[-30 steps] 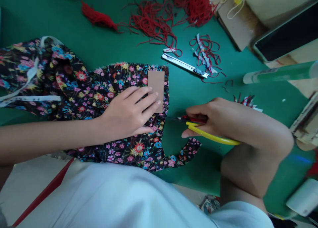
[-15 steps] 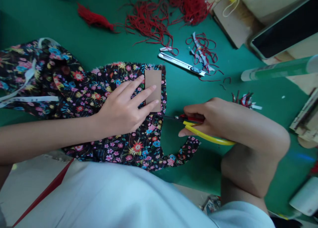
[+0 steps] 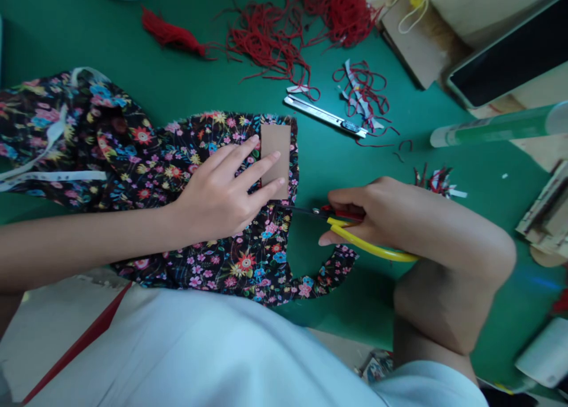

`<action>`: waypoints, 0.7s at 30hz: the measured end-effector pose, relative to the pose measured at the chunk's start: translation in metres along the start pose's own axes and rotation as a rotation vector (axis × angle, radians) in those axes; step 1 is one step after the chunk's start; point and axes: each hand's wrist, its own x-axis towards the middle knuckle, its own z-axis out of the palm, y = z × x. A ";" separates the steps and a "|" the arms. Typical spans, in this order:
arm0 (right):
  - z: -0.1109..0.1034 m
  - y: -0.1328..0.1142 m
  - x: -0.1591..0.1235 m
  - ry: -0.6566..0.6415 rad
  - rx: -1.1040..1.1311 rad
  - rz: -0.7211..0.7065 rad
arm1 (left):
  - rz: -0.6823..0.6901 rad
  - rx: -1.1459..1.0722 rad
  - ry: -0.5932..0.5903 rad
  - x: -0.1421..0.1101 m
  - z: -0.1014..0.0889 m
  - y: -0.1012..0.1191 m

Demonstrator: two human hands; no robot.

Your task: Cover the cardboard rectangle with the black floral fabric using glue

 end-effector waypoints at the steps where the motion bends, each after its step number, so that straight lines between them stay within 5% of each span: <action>1: 0.000 0.000 0.000 -0.002 0.001 0.002 | 0.001 0.005 0.000 0.000 0.000 0.000; 21: 0.004 0.003 0.002 -0.001 0.002 0.000 | 0.044 0.103 0.030 0.003 -0.003 0.000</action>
